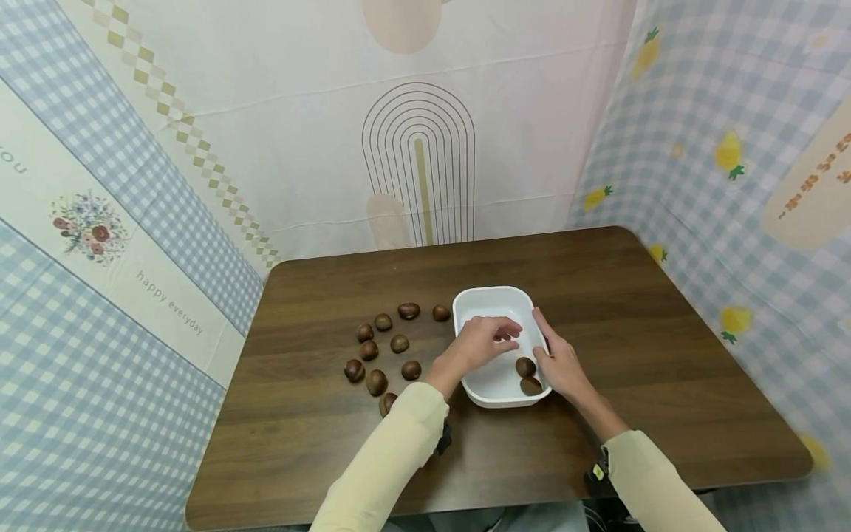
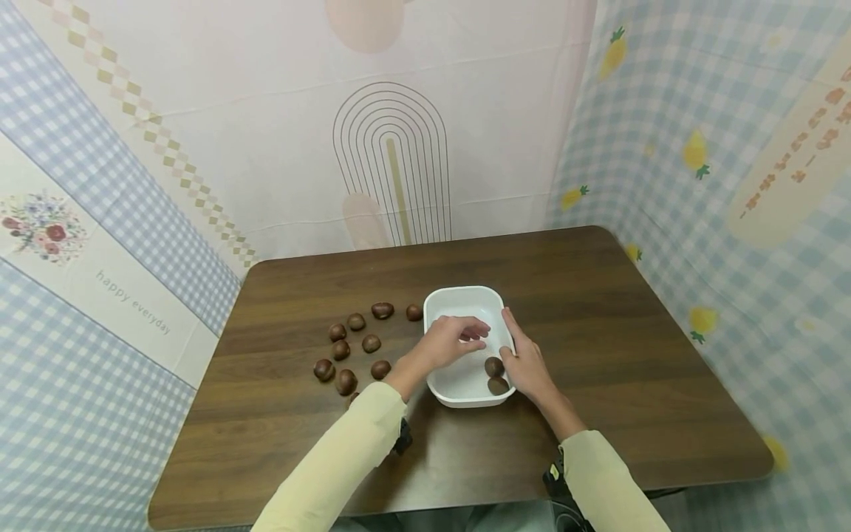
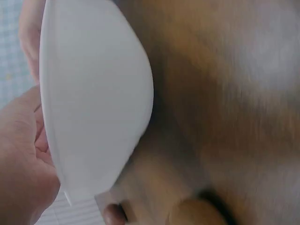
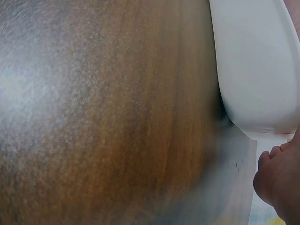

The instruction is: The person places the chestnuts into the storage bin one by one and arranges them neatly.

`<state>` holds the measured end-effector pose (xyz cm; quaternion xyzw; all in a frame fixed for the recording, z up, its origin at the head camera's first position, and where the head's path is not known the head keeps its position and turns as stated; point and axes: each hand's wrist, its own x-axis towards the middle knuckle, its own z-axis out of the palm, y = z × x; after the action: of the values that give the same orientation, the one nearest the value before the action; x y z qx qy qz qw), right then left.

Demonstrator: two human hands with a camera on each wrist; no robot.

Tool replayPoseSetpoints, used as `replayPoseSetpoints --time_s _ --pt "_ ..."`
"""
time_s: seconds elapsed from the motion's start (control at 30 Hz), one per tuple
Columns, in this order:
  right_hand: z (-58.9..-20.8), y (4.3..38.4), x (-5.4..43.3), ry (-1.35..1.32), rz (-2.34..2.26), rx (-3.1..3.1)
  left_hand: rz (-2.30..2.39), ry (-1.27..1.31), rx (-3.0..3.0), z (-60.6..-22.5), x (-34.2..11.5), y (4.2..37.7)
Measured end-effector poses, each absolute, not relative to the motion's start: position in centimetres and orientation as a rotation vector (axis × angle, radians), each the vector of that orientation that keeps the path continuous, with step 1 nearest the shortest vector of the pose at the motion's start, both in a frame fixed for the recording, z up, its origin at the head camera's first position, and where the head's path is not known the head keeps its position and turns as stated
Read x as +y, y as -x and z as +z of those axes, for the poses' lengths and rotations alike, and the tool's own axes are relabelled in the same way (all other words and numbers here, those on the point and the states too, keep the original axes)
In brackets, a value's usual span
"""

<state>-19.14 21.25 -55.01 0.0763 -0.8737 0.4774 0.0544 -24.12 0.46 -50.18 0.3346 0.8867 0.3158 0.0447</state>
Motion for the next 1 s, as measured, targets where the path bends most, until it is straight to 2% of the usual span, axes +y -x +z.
replayPoseSetpoints --time_s 0.17,0.63,1.0 --pt "-55.2 19.2 21.3 -0.225 1.476 -2.663 1.148 -1.006 2.713 -49.8 -1.3 25.2" --pt "-55.3 19.2 21.4 -0.202 1.508 -2.668 1.535 -0.616 2.807 -49.5 -7.4 27.6" --pt "-55.2 19.2 21.4 -0.208 1.502 -2.672 1.415 -0.352 3.036 -51.0 -10.8 28.5"
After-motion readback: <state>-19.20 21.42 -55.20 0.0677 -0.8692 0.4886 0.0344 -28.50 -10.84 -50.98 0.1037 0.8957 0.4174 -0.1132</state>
